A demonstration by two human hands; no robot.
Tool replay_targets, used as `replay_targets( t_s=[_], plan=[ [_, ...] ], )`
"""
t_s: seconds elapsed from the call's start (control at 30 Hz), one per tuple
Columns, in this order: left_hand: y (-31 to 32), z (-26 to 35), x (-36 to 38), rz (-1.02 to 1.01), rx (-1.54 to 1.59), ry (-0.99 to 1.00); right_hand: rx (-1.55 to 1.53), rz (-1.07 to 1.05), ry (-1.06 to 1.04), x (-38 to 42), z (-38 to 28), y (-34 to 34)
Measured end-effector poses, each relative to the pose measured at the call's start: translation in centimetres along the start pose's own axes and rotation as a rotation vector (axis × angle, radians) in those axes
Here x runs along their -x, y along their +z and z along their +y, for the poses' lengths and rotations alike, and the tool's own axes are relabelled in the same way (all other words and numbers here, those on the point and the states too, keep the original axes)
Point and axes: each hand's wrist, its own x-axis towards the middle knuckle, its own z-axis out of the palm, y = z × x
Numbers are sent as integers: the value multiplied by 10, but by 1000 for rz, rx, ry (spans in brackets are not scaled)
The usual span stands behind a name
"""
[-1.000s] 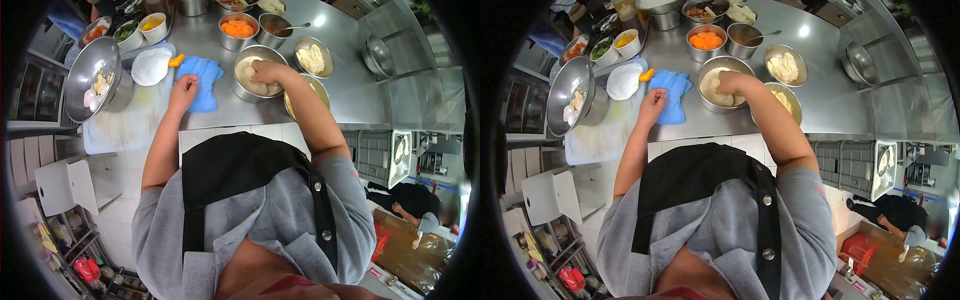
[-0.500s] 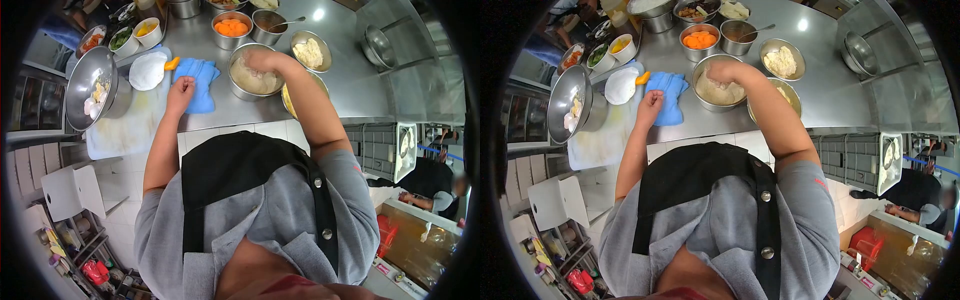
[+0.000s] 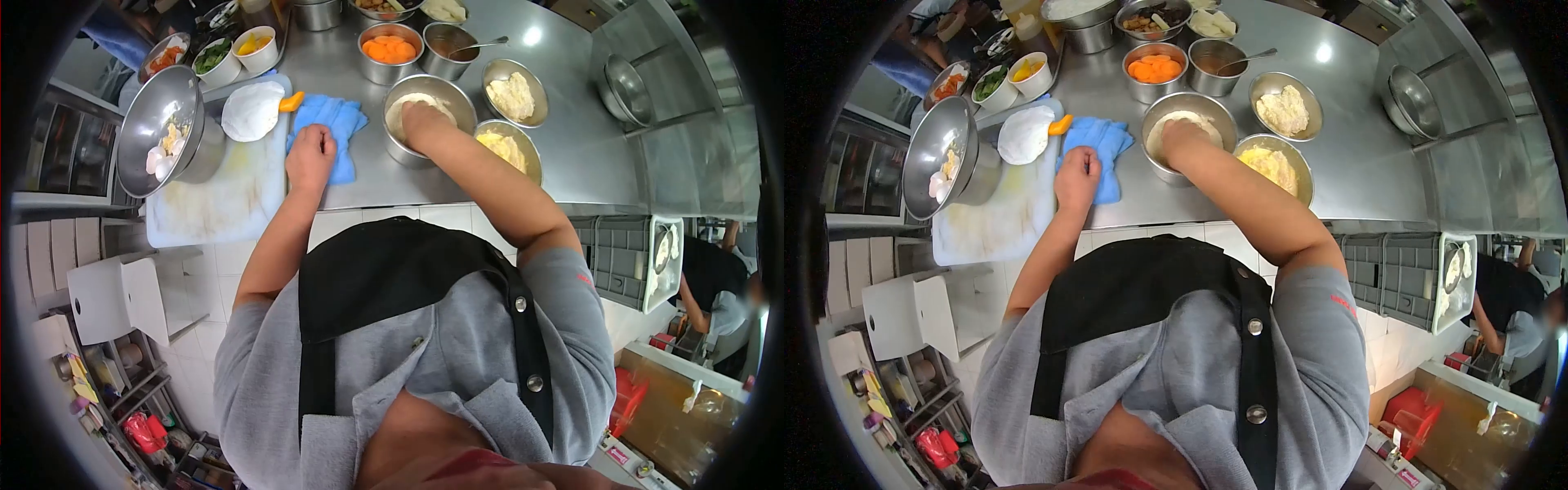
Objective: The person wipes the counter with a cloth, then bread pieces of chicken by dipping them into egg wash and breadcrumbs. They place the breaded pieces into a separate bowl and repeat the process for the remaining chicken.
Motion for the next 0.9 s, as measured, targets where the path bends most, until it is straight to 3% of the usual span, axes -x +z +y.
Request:
replay_targets(
  t_s=[0.1, 0.23, 0.33, 0.43, 0.53, 0.63, 0.73, 0.77, 0.87, 0.9],
  plan=[
    [1, 0, 1, 27, -20, 22, -96, -102, -82, -2, 18, -10],
    [2, -1, 2, 29, -26, 33, -390, -87, -144, -1, 43, -24],
    [1, 0, 3, 19, -48, 44, -227, -142, -120, -12, 48, -23],
    [2, 0, 2, 41, -40, 62, -285, 206, -197, -13, 54, -21],
    [2, -1, 4, 51, -53, 74, -509, -75, -182, 2, 41, -36],
    [3, 0, 2, 52, -30, 80, -572, -259, -110, -17, 41, 2],
    [-1, 0, 5, 41, -21, 62, -411, -206, -234, -28, 46, -24],
    [0, 0, 4, 35, -16, 54, -575, -232, -177, -1, 38, -51],
    [2, -1, 5, 49, -18, 60, -108, -211, -402, -48, 45, 11],
    [2, -2, 3, 63, -21, 71, -306, -275, -162, -30, 31, -2]
  ],
)
